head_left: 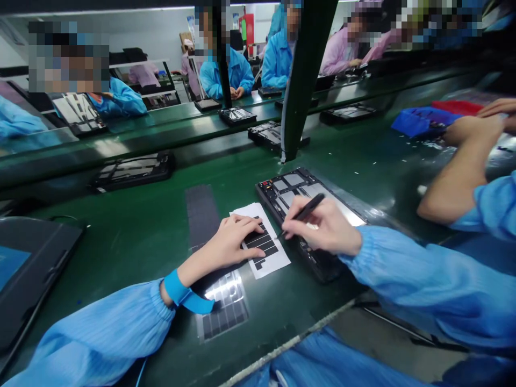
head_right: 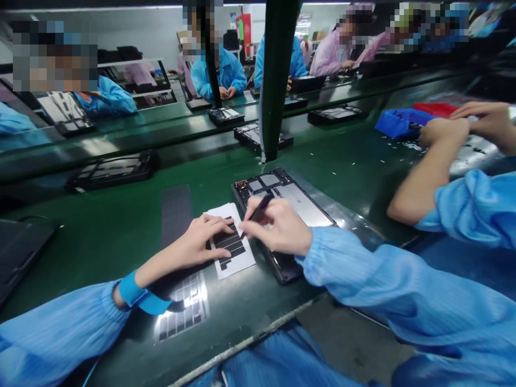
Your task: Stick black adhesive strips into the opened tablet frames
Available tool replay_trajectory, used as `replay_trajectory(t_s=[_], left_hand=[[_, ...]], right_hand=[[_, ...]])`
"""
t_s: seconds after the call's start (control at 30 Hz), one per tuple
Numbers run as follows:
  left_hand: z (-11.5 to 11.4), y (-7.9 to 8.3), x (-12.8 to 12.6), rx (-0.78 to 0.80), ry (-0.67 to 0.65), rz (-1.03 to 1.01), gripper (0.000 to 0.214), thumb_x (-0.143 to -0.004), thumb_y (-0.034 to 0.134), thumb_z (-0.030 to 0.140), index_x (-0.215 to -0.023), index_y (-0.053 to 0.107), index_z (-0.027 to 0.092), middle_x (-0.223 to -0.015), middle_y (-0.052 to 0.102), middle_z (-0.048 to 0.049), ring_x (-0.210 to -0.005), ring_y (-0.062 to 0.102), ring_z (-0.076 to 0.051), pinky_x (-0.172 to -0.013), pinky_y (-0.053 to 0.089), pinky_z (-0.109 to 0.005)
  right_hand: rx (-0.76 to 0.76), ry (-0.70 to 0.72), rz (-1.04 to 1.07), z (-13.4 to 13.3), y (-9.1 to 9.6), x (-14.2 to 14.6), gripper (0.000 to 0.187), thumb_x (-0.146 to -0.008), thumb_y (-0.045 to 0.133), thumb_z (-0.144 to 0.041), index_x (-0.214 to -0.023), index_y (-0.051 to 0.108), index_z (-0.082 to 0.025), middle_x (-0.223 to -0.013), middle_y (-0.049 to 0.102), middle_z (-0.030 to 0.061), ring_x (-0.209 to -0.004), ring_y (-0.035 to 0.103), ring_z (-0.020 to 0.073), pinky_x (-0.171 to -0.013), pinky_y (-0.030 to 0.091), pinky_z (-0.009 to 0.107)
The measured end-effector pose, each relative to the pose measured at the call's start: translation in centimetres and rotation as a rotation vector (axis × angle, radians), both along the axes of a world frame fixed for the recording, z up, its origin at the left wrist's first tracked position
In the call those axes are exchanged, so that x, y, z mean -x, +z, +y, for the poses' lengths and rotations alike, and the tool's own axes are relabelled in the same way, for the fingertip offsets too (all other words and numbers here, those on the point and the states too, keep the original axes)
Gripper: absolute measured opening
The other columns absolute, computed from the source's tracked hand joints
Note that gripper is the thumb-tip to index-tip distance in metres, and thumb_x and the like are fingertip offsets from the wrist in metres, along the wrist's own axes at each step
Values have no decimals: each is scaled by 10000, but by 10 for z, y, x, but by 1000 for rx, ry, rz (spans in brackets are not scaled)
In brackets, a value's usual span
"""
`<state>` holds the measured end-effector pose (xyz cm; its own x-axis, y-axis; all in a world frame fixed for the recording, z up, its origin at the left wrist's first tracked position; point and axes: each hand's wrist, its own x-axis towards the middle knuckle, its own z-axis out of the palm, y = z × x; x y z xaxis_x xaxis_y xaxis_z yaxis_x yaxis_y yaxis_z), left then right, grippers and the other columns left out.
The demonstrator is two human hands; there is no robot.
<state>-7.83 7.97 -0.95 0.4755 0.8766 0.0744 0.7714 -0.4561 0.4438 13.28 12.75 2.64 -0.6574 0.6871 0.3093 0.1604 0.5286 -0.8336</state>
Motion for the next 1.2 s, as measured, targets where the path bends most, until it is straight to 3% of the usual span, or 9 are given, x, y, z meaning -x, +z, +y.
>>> replay_trajectory(t_s=[0.1, 0.2, 0.3, 0.43, 0.63, 0.87, 1.2], left_hand=[[3, 5, -8, -60, -14, -34, 321, -751, 576, 449, -947, 512, 202, -1121, 539, -65, -1045, 404, -260, -890, 316, -431], [11, 7, -24, -184, -7, -207, 152, -784, 538, 264, -876, 446, 185, -1083, 517, -80, -1028, 422, -223, -884, 353, -382], [18, 1, -38, -247, -21, -395, 161, -756, 487, 133, -865, 382, 192, -1104, 489, -90, -1021, 444, -197, -878, 378, -356], [19, -11, -41, -177, -4, -484, 217, -720, 460, 81, -870, 357, 199, -1117, 494, -94, -1031, 459, -196, -890, 380, -373], [16, -11, -39, -142, -16, -478, 223, -699, 440, 70, -862, 366, 202, -1122, 507, -88, -1040, 464, -199, -889, 378, -372], [15, -7, -41, -156, -55, -430, 233, -688, 426, 46, -845, 364, 206, -1121, 511, -66, -1019, 456, -183, -872, 388, -341], [15, -5, -41, -156, -47, -389, 199, -707, 408, 52, -832, 377, 204, -1113, 524, -69, -984, 449, -187, -853, 398, -353]], right_hand=[[-63, -238, 100, 16, -5, -10, 201, -747, 593, -270, -629, 458, -180, -517, 536, -17, -476, 583, 130, -430, 440, 223], [-28, -313, 141, 23, -17, -10, 257, -774, 552, -295, -603, 386, -198, -441, 491, -40, -419, 562, 131, -398, 432, 228], [-34, -283, 139, 23, -25, -7, 259, -783, 533, -287, -598, 372, -201, -439, 480, -43, -401, 553, 125, -393, 440, 229], [-64, -258, 116, 21, -26, -7, 238, -787, 518, -270, -600, 392, -194, -467, 477, -39, -411, 556, 118, -393, 438, 220], [-108, -270, 43, 24, -28, -8, 229, -785, 521, -273, -608, 409, -180, -545, 490, -21, -438, 534, 99, -397, 396, 208], [-407, -86, 43, 24, -27, -10, 174, -785, 502, -191, -616, 467, -167, -620, 492, 22, -584, 463, 123, -545, 380, 259], [-340, -143, 64, 18, -28, -13, 154, -772, 534, -202, -631, 483, -168, -619, 505, 15, -575, 469, 125, -548, 378, 267]])
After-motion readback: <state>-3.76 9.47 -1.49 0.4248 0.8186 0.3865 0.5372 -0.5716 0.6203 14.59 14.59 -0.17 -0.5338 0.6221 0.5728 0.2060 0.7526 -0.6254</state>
